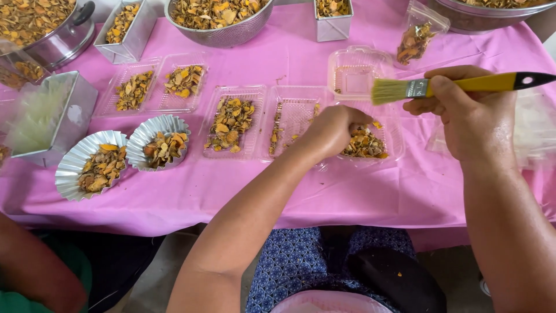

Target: The person uses a brush to sweep dried fruit pieces into a clear plastic container. They then transfer the contents into a small plastic bag, seal it, and place it on the table. The person repeats this process with another container, using the brush to gather remaining pieces.

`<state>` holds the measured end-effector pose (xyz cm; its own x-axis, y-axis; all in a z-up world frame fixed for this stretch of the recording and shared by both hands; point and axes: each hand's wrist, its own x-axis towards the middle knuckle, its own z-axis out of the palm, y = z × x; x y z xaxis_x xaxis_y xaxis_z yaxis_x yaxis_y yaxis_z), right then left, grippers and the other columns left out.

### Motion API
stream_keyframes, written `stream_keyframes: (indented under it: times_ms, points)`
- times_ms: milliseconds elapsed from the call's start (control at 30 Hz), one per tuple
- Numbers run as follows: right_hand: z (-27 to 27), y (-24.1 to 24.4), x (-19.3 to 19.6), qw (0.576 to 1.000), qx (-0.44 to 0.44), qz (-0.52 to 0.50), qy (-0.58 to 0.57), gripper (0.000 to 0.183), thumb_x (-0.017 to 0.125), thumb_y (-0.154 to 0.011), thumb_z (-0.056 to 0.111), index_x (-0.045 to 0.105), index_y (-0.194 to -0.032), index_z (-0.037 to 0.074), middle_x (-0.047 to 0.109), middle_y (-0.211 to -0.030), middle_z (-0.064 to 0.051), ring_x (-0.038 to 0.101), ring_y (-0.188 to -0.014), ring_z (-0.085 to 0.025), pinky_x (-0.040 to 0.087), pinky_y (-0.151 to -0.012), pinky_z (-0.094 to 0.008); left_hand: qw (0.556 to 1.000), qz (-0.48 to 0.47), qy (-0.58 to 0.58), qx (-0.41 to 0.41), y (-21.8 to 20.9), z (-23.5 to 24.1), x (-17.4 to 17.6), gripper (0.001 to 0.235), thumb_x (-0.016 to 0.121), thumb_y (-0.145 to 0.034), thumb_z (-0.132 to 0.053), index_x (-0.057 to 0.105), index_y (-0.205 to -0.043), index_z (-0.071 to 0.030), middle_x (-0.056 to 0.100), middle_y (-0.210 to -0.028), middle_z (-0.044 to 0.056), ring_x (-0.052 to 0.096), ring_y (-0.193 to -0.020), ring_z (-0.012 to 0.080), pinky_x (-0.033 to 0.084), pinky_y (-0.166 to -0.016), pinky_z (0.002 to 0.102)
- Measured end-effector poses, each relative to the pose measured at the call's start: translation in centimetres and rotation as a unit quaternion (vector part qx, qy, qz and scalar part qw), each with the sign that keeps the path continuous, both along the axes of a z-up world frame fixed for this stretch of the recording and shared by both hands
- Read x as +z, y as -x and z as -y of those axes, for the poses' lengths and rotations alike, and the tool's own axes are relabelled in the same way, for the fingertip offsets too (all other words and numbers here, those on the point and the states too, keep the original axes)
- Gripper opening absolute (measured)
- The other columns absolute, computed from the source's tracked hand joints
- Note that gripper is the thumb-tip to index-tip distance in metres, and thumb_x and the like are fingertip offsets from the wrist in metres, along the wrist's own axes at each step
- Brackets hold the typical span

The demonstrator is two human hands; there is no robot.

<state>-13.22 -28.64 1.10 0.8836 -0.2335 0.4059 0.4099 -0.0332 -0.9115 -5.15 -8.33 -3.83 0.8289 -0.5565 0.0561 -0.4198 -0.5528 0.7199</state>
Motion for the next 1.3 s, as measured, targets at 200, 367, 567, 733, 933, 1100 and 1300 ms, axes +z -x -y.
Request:
stream_keyframes:
  times_ms: [200, 367, 567, 733, 933, 1100, 1300]
  points:
    - [-0.2, 0.1, 0.2, 1.0, -0.014, -0.008, 0.024, 0.011, 0.061, -0.112, 0.005, 0.064, -0.118, -0.004, 0.065, -0.093, -0.019, 0.076, -0.075, -0.028, 0.071, -0.076, -0.032, 0.988, -0.023, -0.126, -0.081, 2.2, -1.4, 6.2, 0.088, 0.036, -0.078, 0.027, 0.065, -0.137, -0.033, 0.058, -0.151, -0.001, 0.073, -0.116, 0.0234, 0.063, -0.084, 0.031]
    - [-0.1, -0.4, -0.9, 1.0, -0.011, -0.003, 0.028, 0.01, 0.061, -0.112, 0.003, 0.063, -0.118, -0.005, 0.064, -0.092, -0.019, 0.076, -0.075, -0.028, 0.071, -0.076, -0.034, 0.991, 0.001, -0.129, -0.024, 1.4, -6.5, 7.0, 0.036, 0.053, -0.095, 0.008, 0.074, -0.114, -0.014, 0.075, -0.124, 0.011, 0.076, -0.105, 0.0209, 0.061, -0.095, 0.035]
    - [-1.5, -1.3, -2.2, 0.999, 0.026, -0.003, 0.042, 0.013, 0.063, -0.108, 0.0, 0.062, -0.119, -0.008, 0.065, -0.092, -0.023, 0.075, -0.076, -0.032, 0.069, -0.074, -0.034, 0.928, 0.09, -0.361, 0.02, -2.4, -10.3, 1.9, 0.028, 0.051, -0.065, 0.012, 0.036, -0.063, -0.011, 0.033, -0.063, 0.0, 0.037, -0.056, 0.0151, 0.033, -0.052, 0.034]
    - [-7.7, -2.9, -0.9, 0.97, 0.058, 0.022, 0.236, 0.02, 0.065, -0.101, 0.0, 0.068, -0.12, -0.006, 0.072, -0.095, -0.029, 0.076, -0.083, -0.033, 0.06, -0.073, -0.039, 0.909, 0.185, -0.373, 0.027, -3.5, -10.6, 0.1, 0.036, 0.047, -0.092, -0.003, 0.08, -0.106, -0.013, 0.076, -0.105, 0.014, 0.068, -0.115, 0.0368, 0.049, -0.102, 0.052]
    - [-11.5, -12.9, -8.4, 0.867, 0.083, 0.049, 0.489, 0.019, 0.07, -0.092, 0.024, 0.073, -0.108, 0.014, 0.073, -0.085, -0.015, 0.076, -0.083, -0.036, 0.062, -0.074, -0.046, 0.887, 0.177, -0.418, 0.077, -1.2, -9.4, 2.0, 0.042, 0.039, -0.103, -0.013, 0.074, -0.126, -0.016, 0.067, -0.136, 0.015, 0.041, -0.146, 0.0389, 0.013, -0.12, 0.063]
    - [-12.7, -13.2, -7.4, 0.826, 0.055, -0.055, 0.559, 0.031, 0.06, -0.094, 0.039, 0.071, -0.099, 0.01, 0.074, -0.081, -0.016, 0.075, -0.084, -0.038, 0.061, -0.074, -0.046, 0.857, 0.104, -0.499, 0.074, 1.6, -9.0, 3.9, 0.049, 0.033, -0.098, -0.001, 0.062, -0.138, -0.002, 0.046, -0.158, 0.017, 0.026, -0.153, 0.0403, -0.007, -0.12, 0.069]
    - [-13.0, -13.9, -7.9, 0.813, 0.063, -0.054, 0.576, 0.038, 0.051, -0.098, 0.042, 0.072, -0.099, 0.011, 0.075, -0.082, -0.018, 0.075, -0.087, -0.038, 0.06, -0.077, -0.049, 0.841, 0.083, -0.533, 0.029, 3.8, -7.7, 5.3, 0.049, 0.032, -0.099, -0.003, 0.065, -0.135, -0.005, 0.059, -0.147, 0.015, 0.024, -0.154, 0.0403, -0.015, -0.119, 0.069]
